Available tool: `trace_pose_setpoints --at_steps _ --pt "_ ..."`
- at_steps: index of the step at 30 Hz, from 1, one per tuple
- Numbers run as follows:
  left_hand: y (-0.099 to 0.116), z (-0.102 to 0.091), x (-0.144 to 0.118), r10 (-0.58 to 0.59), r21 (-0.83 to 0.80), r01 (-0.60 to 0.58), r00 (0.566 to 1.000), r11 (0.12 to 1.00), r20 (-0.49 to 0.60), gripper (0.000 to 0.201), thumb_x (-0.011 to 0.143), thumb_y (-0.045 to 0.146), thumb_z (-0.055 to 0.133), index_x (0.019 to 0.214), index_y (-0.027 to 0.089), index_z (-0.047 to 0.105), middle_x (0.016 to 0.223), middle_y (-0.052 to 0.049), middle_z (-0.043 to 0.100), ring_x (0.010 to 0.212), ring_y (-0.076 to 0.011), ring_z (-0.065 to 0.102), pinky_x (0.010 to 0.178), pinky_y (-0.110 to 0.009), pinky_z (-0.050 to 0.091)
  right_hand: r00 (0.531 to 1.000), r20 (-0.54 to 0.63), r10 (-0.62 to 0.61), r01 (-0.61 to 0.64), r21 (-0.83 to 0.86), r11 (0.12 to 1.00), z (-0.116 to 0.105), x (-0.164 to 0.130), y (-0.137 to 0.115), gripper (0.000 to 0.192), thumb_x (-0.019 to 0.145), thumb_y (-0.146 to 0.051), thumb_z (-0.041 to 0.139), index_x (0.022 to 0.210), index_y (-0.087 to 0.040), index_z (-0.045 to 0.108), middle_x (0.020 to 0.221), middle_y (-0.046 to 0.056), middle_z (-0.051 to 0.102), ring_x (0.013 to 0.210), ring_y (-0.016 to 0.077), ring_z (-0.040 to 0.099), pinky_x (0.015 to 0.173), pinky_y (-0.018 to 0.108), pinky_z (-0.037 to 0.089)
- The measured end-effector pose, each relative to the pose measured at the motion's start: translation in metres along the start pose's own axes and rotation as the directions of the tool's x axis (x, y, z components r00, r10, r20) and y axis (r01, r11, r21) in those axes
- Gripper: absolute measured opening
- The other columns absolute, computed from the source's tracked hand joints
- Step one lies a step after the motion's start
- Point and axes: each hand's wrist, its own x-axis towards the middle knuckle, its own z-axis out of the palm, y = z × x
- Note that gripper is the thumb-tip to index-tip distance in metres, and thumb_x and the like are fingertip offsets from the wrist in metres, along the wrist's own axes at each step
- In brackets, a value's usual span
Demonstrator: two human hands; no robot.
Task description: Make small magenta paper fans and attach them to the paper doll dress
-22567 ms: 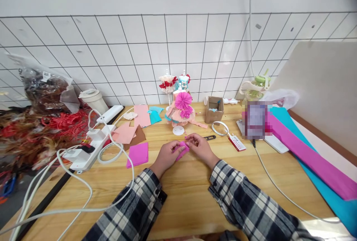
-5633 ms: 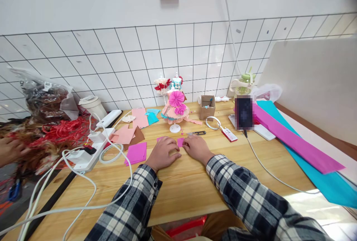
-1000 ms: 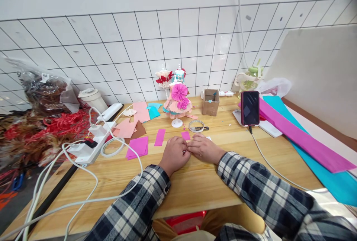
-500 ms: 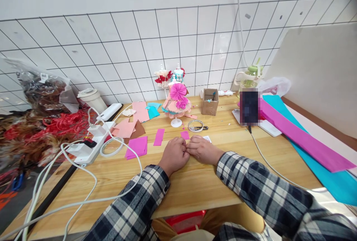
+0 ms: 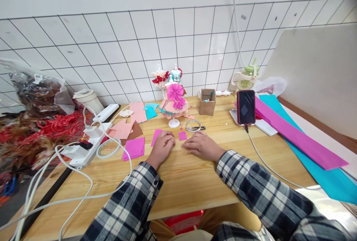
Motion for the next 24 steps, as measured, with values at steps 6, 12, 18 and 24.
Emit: trace_pose_setpoints --at_steps 6,12,18,24 --pt "-0.004 0.001 -0.001 -0.005 -0.047 0.002 0.998 0.999 -0.059 0.027 0.085 0.023 0.041 0.063 0.019 0.056 0.089 -0.004 0.057 0.09 -0.019 0.052 0.083 -0.032 0.04 0.991 0.032 0.128 -0.128 -0.007 0.992 -0.013 -0.001 0.006 0.052 0.083 -0.025 0.061 0.133 -0.027 0.047 0.113 0.008 0.064 0.106 0.0208 0.054 0.093 0.037 0.037" --pt "-0.01 -0.001 0.0 -0.01 -0.028 0.009 0.999 1.0 -0.046 0.028 0.085 0.023 0.04 0.061 0.019 0.055 0.085 -0.004 0.058 0.087 -0.0188 0.052 0.081 -0.032 0.04 0.965 0.046 0.257 -0.261 0.191 0.946 -0.004 -0.001 0.006 0.076 0.079 -0.021 0.064 0.145 -0.025 0.026 0.119 0.01 0.061 0.105 0.0214 0.058 0.089 0.035 0.044" --pt "-0.007 0.0 0.0 -0.008 -0.015 0.008 1.0 1.0 -0.015 0.029 0.085 0.023 0.04 0.062 0.018 0.057 0.083 -0.004 0.059 0.084 -0.018 0.053 0.08 -0.032 0.042 0.944 0.022 0.329 -0.312 0.377 0.872 0.001 -0.002 0.008 0.1 0.071 -0.016 0.069 0.148 -0.026 0.006 0.128 0.012 0.055 0.094 0.0183 0.061 0.086 0.033 0.047" --pt "-0.012 0.003 -0.001 -0.025 -0.153 0.021 0.999 0.988 -0.025 0.03 0.088 0.029 0.041 0.074 0.019 0.065 0.089 -0.005 0.064 0.089 -0.0188 0.057 0.086 -0.033 0.043 0.954 -0.011 0.3 -0.279 0.336 0.9 -0.008 -0.004 0.01 0.084 0.072 -0.016 0.066 0.145 -0.021 0.024 0.111 0.01 0.062 0.093 0.0195 0.061 0.085 0.034 0.047"
